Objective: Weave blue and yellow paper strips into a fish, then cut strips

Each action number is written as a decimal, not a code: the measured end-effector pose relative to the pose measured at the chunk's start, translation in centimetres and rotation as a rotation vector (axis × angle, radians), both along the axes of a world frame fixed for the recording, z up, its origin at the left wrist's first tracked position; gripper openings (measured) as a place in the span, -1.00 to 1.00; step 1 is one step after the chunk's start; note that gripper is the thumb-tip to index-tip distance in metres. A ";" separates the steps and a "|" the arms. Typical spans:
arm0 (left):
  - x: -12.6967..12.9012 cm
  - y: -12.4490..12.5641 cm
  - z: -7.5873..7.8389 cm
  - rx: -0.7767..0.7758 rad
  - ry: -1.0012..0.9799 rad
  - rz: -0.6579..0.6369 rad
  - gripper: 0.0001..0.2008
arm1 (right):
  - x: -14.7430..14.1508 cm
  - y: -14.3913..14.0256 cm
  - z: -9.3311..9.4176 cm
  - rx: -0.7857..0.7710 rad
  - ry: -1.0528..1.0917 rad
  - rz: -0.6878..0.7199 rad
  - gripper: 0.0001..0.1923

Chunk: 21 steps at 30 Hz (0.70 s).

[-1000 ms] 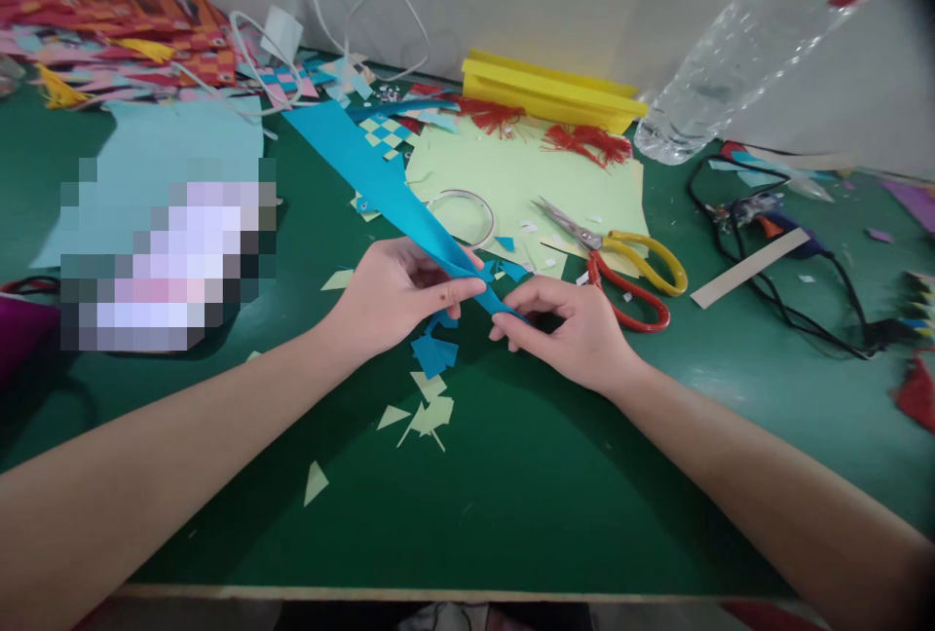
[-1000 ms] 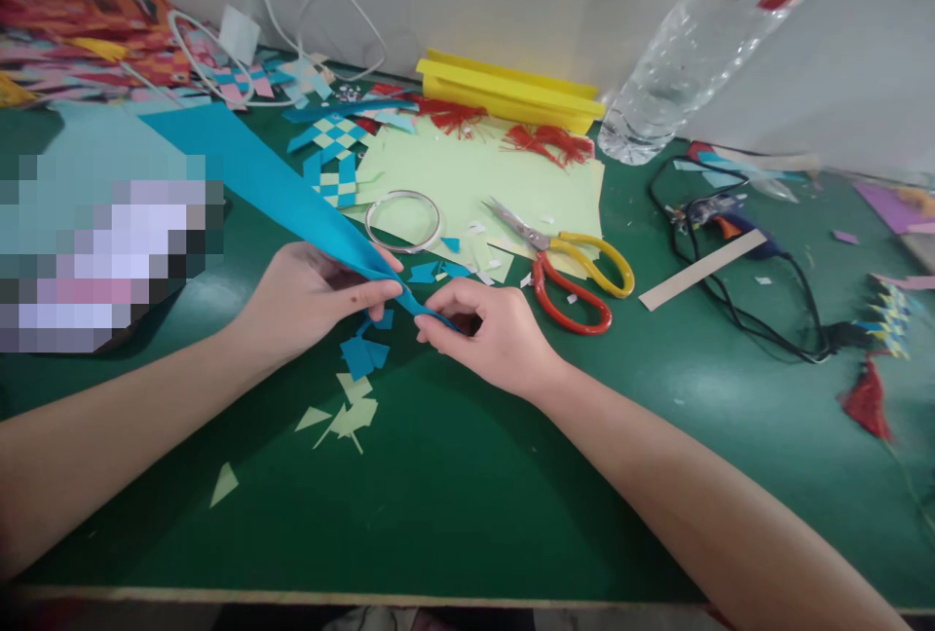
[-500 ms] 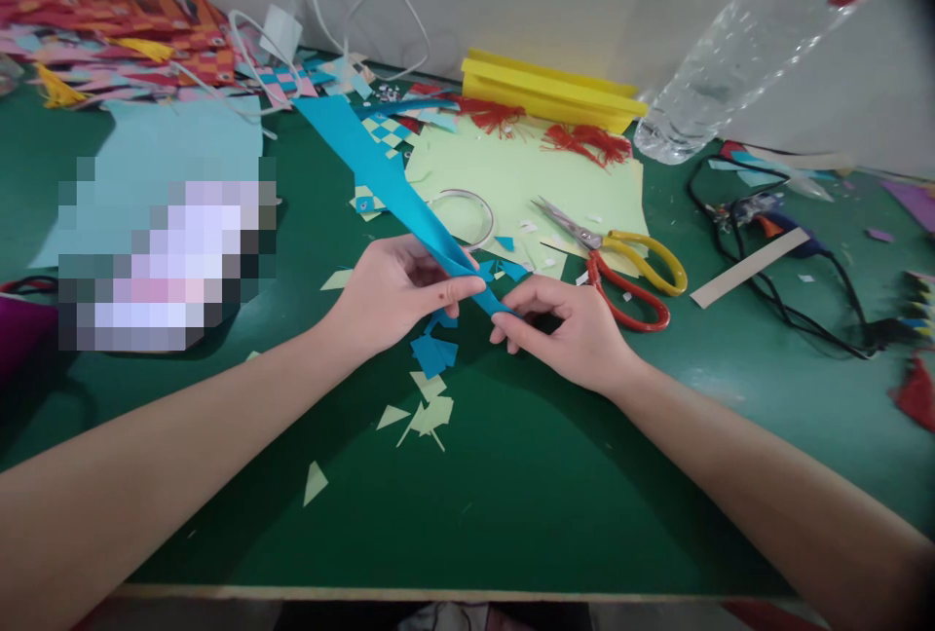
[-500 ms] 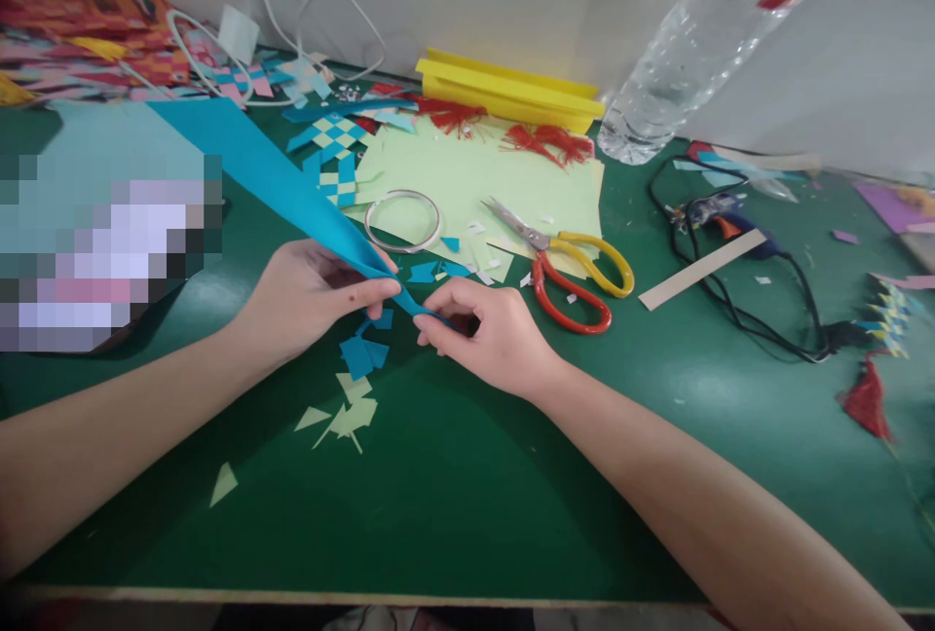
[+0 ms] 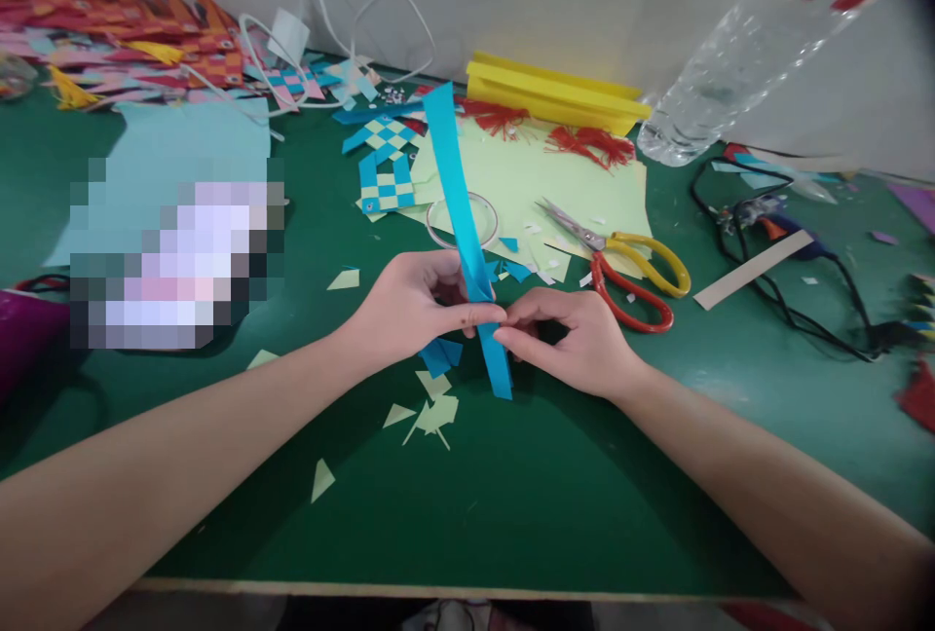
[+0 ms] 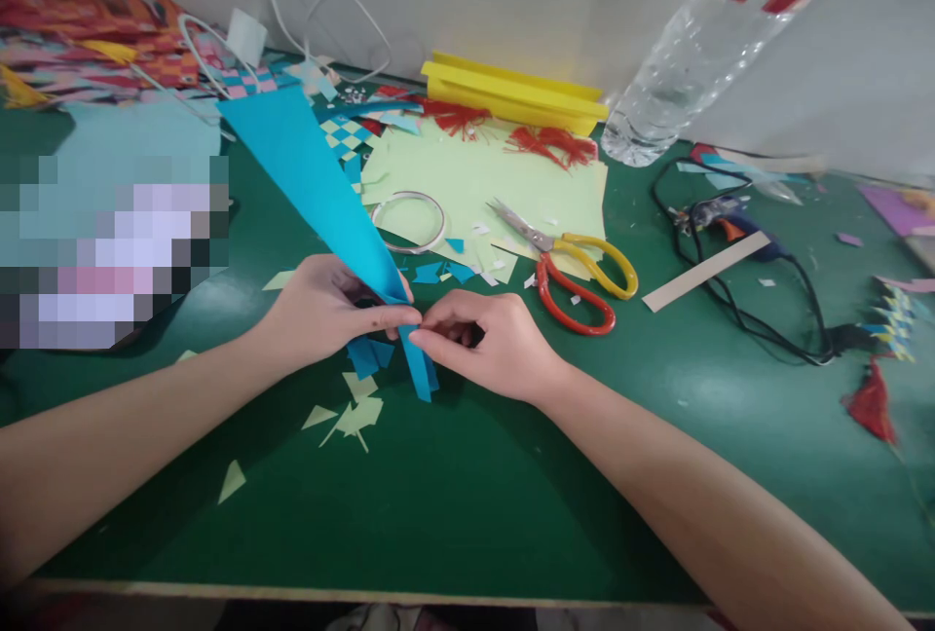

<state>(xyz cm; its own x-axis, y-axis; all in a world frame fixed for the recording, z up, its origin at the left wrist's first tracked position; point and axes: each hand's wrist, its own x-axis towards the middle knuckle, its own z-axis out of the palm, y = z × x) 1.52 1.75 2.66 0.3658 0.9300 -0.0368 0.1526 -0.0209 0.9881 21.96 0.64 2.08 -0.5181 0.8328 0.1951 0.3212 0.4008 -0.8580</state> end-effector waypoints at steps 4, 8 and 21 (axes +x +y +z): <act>0.1 0.0 0.0 -0.003 0.004 0.001 -0.75 | -0.1 0.0 -0.1 -0.001 -0.018 0.004 -0.83; 0.1 0.1 -0.2 0.009 -0.005 -0.008 -0.75 | -0.1 0.0 -0.3 -0.006 -0.011 0.008 -0.86; -0.4 0.8 -0.7 -0.016 -0.119 0.133 -0.74 | 0.2 0.5 0.3 -0.108 -0.091 0.223 -0.86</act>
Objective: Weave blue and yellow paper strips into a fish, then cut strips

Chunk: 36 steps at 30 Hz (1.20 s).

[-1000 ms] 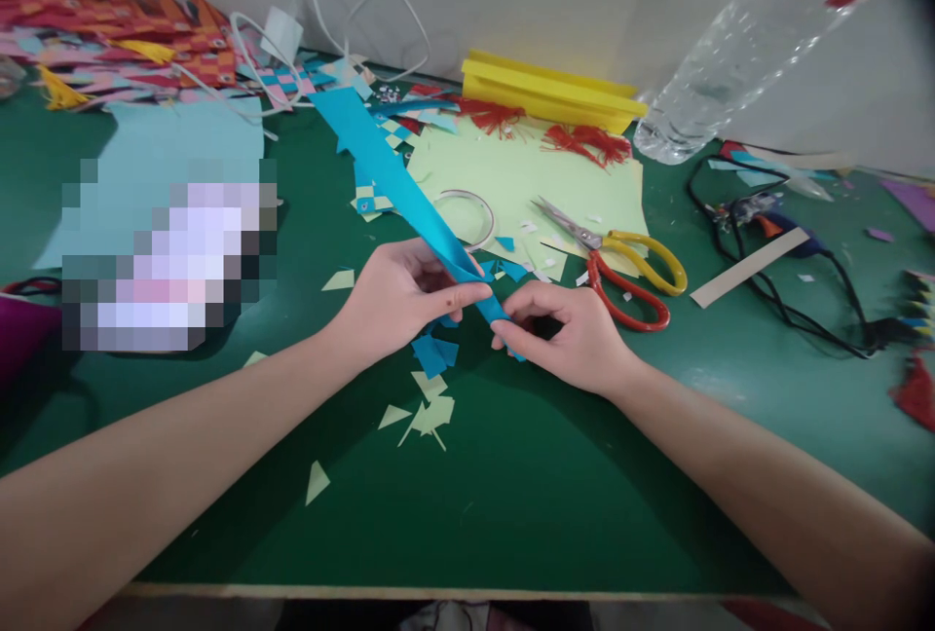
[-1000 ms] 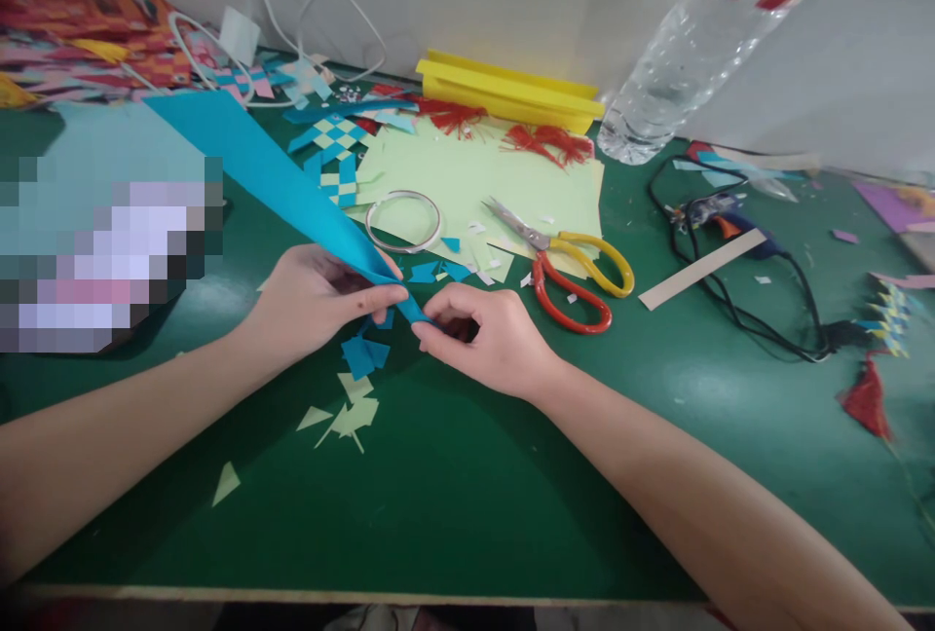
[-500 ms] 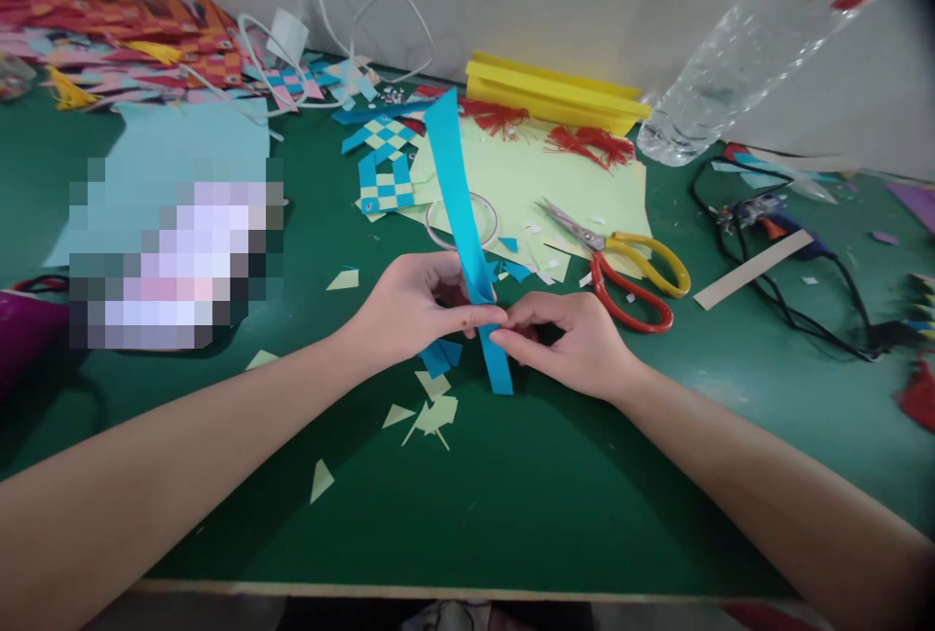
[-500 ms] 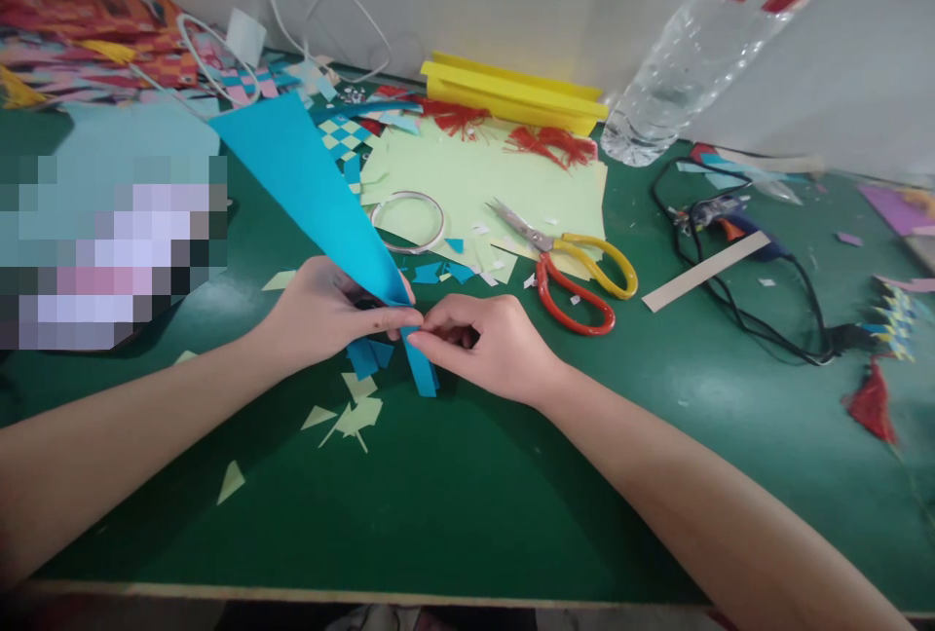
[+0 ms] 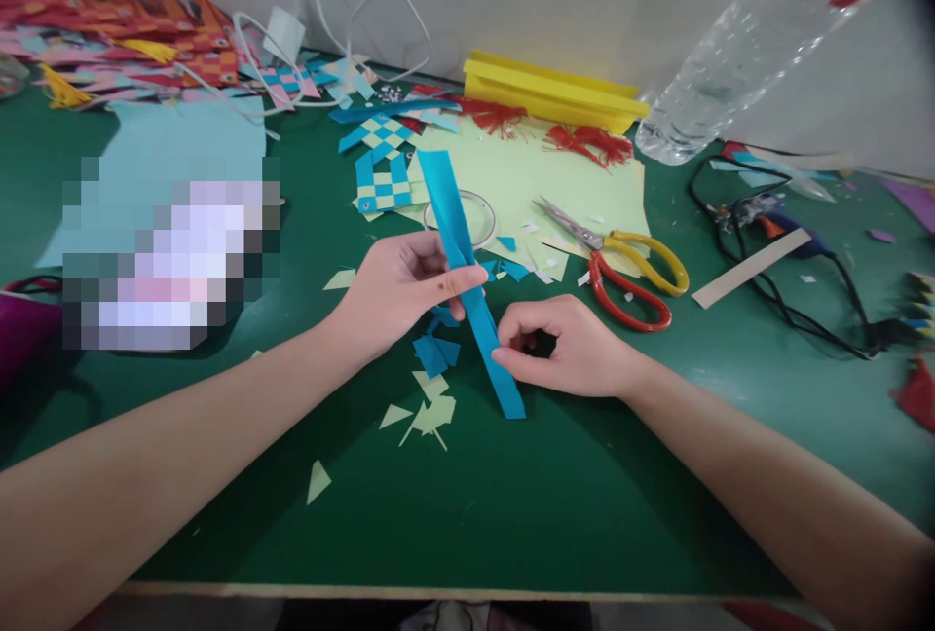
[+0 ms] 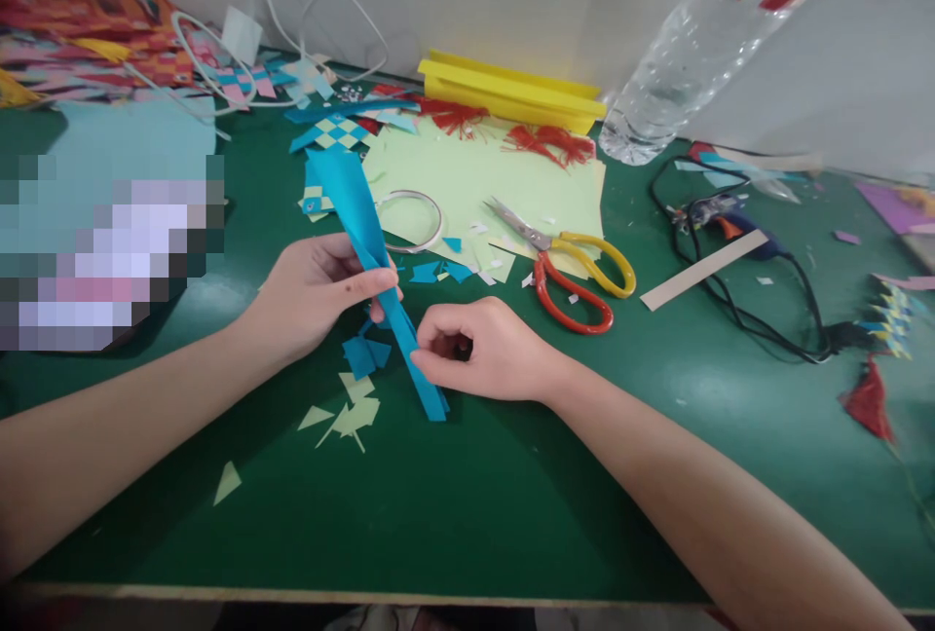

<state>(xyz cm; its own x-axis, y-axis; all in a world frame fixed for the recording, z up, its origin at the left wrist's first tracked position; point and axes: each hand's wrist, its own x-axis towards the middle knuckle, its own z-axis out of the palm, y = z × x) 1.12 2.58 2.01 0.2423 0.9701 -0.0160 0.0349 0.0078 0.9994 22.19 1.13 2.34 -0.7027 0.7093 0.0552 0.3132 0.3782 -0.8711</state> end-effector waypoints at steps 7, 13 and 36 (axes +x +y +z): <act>0.0 -0.2 -0.3 0.031 -0.012 0.103 -0.74 | 0.3 0.0 0.1 0.021 0.014 0.068 -0.79; 0.3 -1.1 0.4 0.022 0.074 0.014 -0.75 | -0.1 -0.2 0.1 0.006 -0.012 -0.007 -0.78; 0.3 -0.9 0.5 -0.060 -0.137 -0.245 -0.80 | 0.4 0.5 0.3 -0.110 0.061 0.107 -0.71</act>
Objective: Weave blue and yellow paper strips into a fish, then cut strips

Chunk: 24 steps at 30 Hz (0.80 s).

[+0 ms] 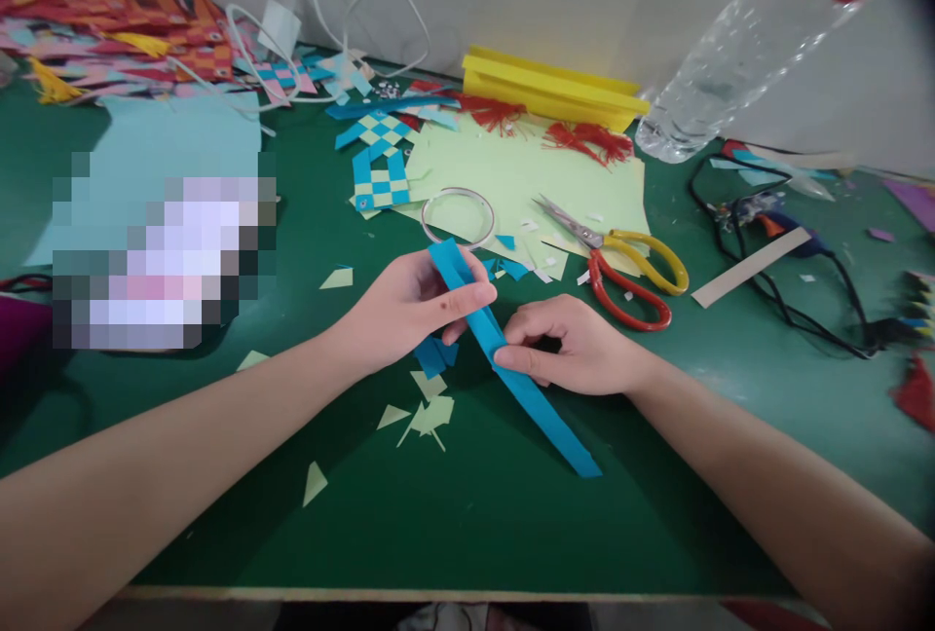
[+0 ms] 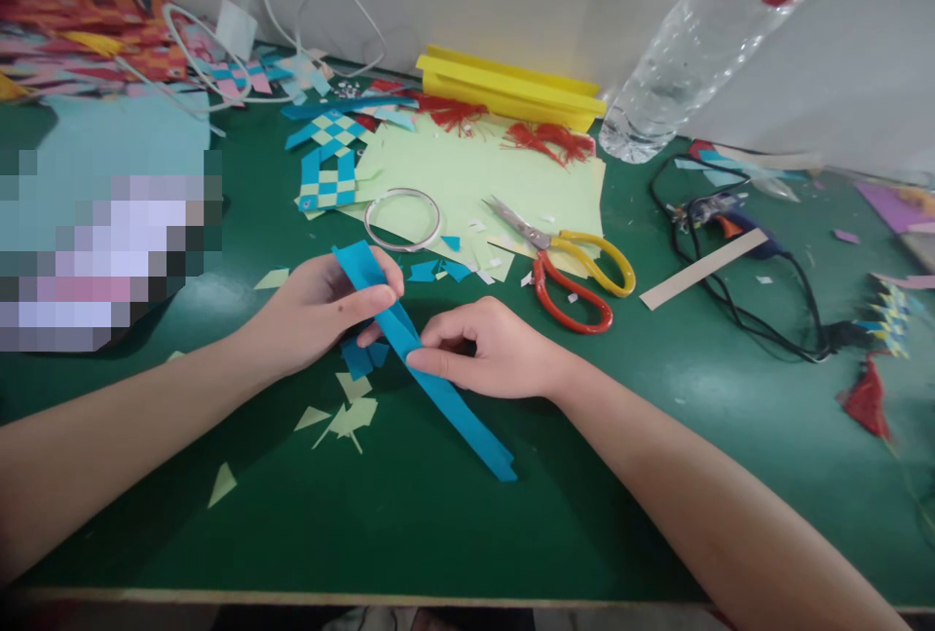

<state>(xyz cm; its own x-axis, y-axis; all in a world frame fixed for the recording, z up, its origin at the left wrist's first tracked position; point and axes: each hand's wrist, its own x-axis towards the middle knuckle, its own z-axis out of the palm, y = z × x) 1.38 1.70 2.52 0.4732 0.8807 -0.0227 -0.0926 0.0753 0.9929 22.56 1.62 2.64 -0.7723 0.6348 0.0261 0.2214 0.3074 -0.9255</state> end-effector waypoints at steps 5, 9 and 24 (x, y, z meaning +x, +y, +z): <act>0.1 -0.1 0.1 0.022 0.098 0.007 -0.85 | 0.0 -0.2 -0.2 0.178 -0.048 0.007 -0.74; 0.3 -0.4 0.3 0.009 0.111 -0.028 -0.83 | -0.2 -0.4 -0.6 0.274 -0.047 -0.040 -0.65; 0.1 -0.3 0.3 -0.032 0.023 -0.072 -0.78 | 0.2 0.0 -0.6 0.046 -0.027 -0.041 -0.71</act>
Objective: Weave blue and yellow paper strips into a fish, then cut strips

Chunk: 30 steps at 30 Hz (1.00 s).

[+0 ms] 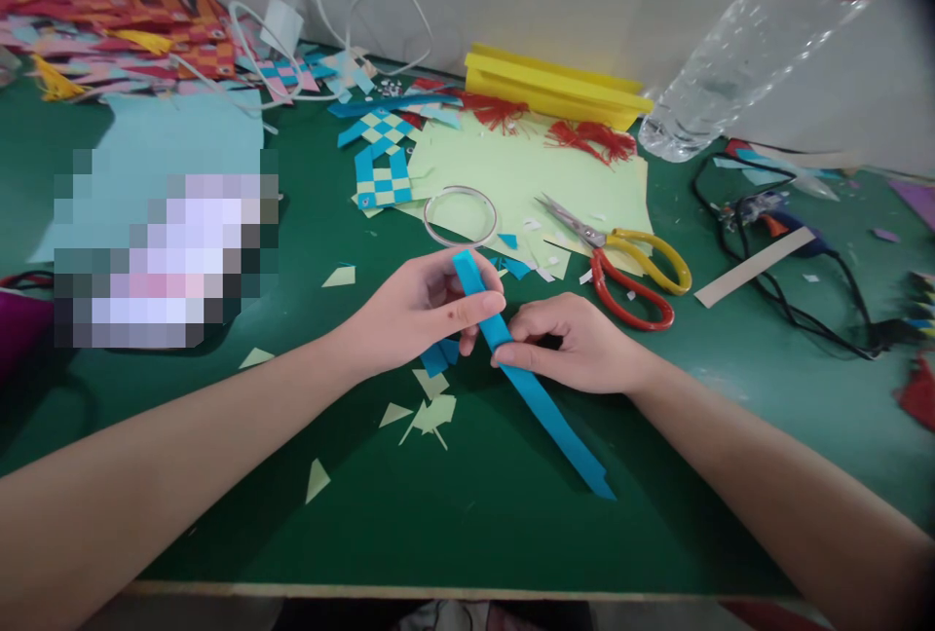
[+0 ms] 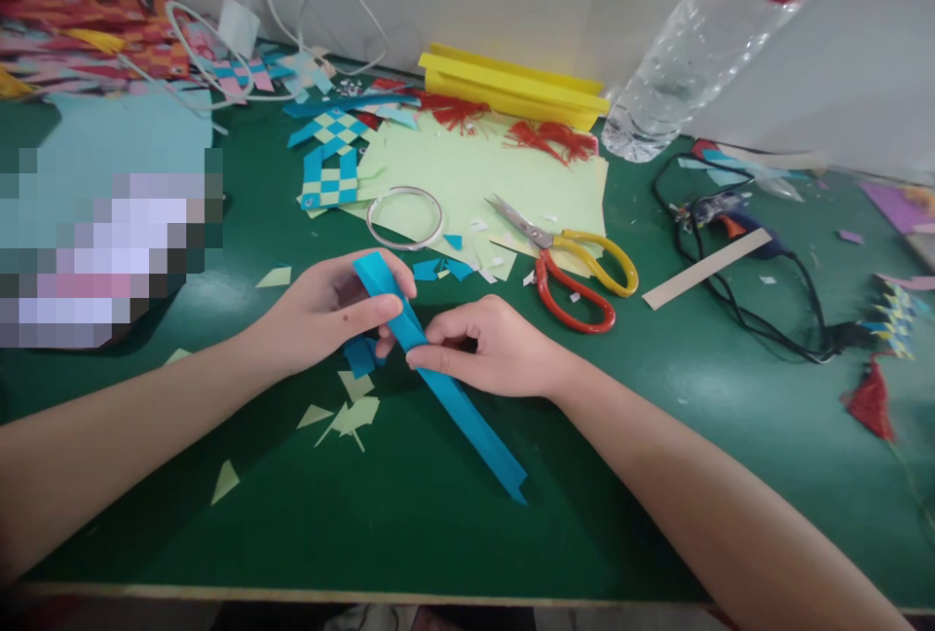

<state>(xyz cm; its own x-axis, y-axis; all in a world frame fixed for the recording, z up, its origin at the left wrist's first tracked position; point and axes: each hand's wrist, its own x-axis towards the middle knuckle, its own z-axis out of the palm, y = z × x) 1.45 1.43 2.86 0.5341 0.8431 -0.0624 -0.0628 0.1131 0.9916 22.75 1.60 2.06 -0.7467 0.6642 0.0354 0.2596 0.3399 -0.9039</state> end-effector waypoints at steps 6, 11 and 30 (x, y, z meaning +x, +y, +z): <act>0.2 0.0 -0.1 0.049 0.079 0.045 -0.82 | 0.1 0.1 0.1 0.034 -0.055 0.011 -0.69; 0.3 -0.1 -0.2 0.128 0.161 0.069 -0.88 | -0.1 -0.3 0.3 0.101 -0.094 0.019 -0.69; 0.1 -0.2 0.1 0.123 0.152 0.017 -0.74 | -0.2 -0.1 -0.1 -0.126 0.011 -0.066 -0.73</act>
<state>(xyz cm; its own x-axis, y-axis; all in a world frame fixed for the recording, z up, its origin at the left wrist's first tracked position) 1.53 1.28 3.00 0.5120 0.8582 -0.0372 0.0884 -0.0096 0.9960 22.58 1.45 1.97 -0.7011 0.7117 -0.0435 0.2671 0.2056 -0.9415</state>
